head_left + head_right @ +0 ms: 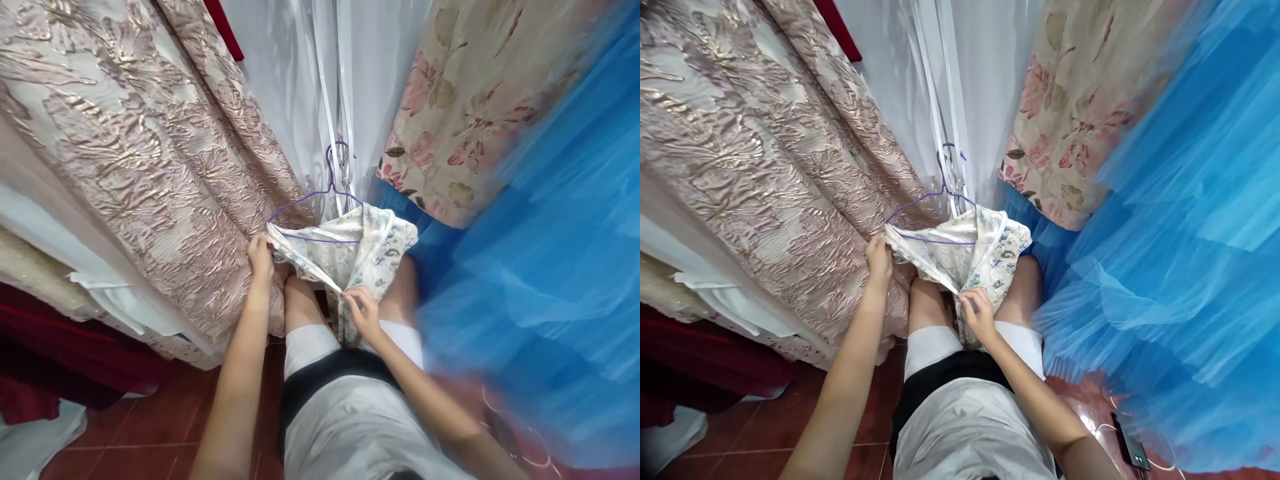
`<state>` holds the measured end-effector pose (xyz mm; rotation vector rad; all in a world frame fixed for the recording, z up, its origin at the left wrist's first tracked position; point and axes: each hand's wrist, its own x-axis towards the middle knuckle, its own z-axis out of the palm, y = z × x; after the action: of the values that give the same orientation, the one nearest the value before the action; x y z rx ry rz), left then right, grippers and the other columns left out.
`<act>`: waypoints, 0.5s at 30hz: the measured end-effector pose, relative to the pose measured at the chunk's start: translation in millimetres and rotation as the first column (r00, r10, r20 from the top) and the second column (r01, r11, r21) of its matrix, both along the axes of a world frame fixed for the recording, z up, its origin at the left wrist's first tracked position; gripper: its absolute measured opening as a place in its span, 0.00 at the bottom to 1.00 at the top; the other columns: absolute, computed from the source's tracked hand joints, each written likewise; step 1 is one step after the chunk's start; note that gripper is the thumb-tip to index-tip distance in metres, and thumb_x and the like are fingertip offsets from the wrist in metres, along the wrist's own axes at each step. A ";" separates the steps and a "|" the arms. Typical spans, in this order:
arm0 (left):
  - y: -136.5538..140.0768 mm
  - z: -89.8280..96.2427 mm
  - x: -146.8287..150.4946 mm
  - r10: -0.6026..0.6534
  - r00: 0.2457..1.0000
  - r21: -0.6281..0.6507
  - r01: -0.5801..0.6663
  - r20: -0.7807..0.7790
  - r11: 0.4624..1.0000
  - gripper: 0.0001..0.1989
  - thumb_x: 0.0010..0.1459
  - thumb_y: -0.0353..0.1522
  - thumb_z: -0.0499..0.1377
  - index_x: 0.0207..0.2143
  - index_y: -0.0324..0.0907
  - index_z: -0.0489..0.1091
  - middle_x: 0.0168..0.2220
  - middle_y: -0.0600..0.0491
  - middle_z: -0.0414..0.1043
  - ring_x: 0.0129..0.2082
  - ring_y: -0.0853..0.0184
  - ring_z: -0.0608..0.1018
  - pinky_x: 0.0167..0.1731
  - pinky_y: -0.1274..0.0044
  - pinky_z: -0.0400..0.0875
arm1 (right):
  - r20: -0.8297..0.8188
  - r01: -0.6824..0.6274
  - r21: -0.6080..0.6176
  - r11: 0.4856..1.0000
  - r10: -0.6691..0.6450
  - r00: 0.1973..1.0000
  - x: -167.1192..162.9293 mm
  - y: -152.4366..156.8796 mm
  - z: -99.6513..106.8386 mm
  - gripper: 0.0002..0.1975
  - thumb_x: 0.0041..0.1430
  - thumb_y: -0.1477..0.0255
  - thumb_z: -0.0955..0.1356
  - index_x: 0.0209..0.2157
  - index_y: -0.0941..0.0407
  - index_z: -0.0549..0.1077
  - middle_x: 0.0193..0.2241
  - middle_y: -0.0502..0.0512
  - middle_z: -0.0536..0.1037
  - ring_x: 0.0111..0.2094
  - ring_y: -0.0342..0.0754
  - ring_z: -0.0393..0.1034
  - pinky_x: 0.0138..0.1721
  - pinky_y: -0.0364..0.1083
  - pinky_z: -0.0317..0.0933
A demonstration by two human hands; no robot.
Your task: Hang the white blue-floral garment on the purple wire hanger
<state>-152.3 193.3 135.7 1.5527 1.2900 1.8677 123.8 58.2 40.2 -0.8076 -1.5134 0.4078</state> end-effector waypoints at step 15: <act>-118.1 6.6 134.1 -0.426 0.803 -0.214 0.369 -0.416 0.904 0.14 0.69 0.41 0.53 0.42 0.43 0.74 0.38 0.50 0.78 0.38 0.64 0.79 0.43 0.75 0.73 | -0.074 -0.315 -0.395 0.863 0.312 0.947 4.4 -15.9 36.3 0.13 0.60 0.60 0.71 0.39 0.56 0.75 0.34 0.54 0.79 0.35 0.52 0.73 0.38 0.49 0.68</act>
<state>-18.2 75.2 142.3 2.0810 1.1049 1.1790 128.2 42.3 76.4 -0.8727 -1.5803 0.9922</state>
